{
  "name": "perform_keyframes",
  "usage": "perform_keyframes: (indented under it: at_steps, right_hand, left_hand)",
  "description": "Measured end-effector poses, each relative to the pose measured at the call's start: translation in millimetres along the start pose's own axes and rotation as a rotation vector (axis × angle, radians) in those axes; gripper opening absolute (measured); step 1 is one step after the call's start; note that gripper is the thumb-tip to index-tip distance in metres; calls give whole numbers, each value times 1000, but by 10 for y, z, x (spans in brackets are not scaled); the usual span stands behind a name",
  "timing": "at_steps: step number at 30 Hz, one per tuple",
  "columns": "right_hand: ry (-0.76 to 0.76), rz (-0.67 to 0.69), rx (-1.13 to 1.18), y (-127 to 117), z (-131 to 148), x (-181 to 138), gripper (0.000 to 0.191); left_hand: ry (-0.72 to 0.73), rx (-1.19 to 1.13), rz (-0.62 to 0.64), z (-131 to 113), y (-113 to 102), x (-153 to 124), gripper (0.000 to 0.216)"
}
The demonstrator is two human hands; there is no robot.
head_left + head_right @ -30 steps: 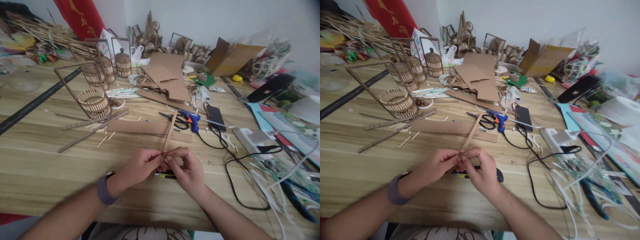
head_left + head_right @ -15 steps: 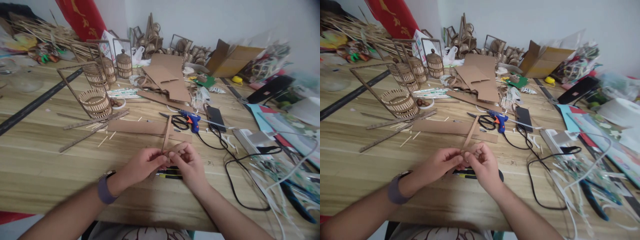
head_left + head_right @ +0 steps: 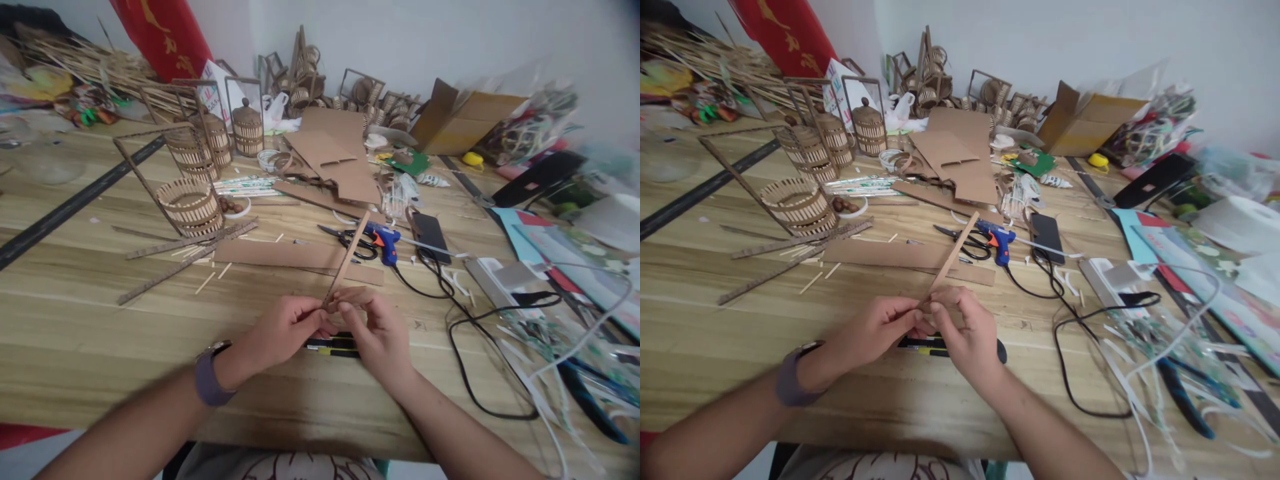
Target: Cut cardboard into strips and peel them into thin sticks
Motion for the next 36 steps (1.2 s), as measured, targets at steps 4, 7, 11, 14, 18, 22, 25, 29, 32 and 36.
perform_keyframes:
  at_steps: [4, 7, 11, 14, 18, 22, 25, 29, 32, 36]
  right_hand:
    - [124, -45, 179, -28, -161, -8, 13]
    - [73, -36, 149, -17, -107, -11, 12]
    - [-106, 36, -28, 59, 115, -23, 9]
    - [-209, 72, -144, 109, 225, -23, 6]
    - [-241, 84, -232, 117, 237, -4, 7]
    - [-198, 59, -219, 63, 197, -11, 6]
    - [-69, 1, -146, -23, 60, -29, 8]
    - [-37, -30, -106, -59, 22, -53, 10]
    - [-131, 0, -160, -8, 149, -48, 8]
    - [-245, 65, -197, 94, 273, -44, 9]
  left_hand:
    - [8, 78, 9, -8, -3, -7, 31]
    - [6, 33, 10, 19, 5, -4, 32]
    - [40, 20, -8, 7, -4, 0, 35]
    - [18, 75, -40, 13, -36, 7, 35]
    - [19, 123, -81, -4, -65, 3, 32]
    - [42, 114, -60, -33, -44, -19, 30]
    - [69, 190, -38, -77, -35, -36, 31]
    - [80, 226, -40, -108, -47, -39, 31]
    - [58, 125, -42, -78, -49, -20, 33]
    - [24, 31, -43, -13, -47, 16, 41]
Point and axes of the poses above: each hand's wrist, its own x-axis towards the middle knuckle, its own y-axis out of the palm, z = x × y, the point moved 10 cm from there along x, towards the middle knuckle, and after that the axes turned 10 degrees about x, right-handed, at the moved point
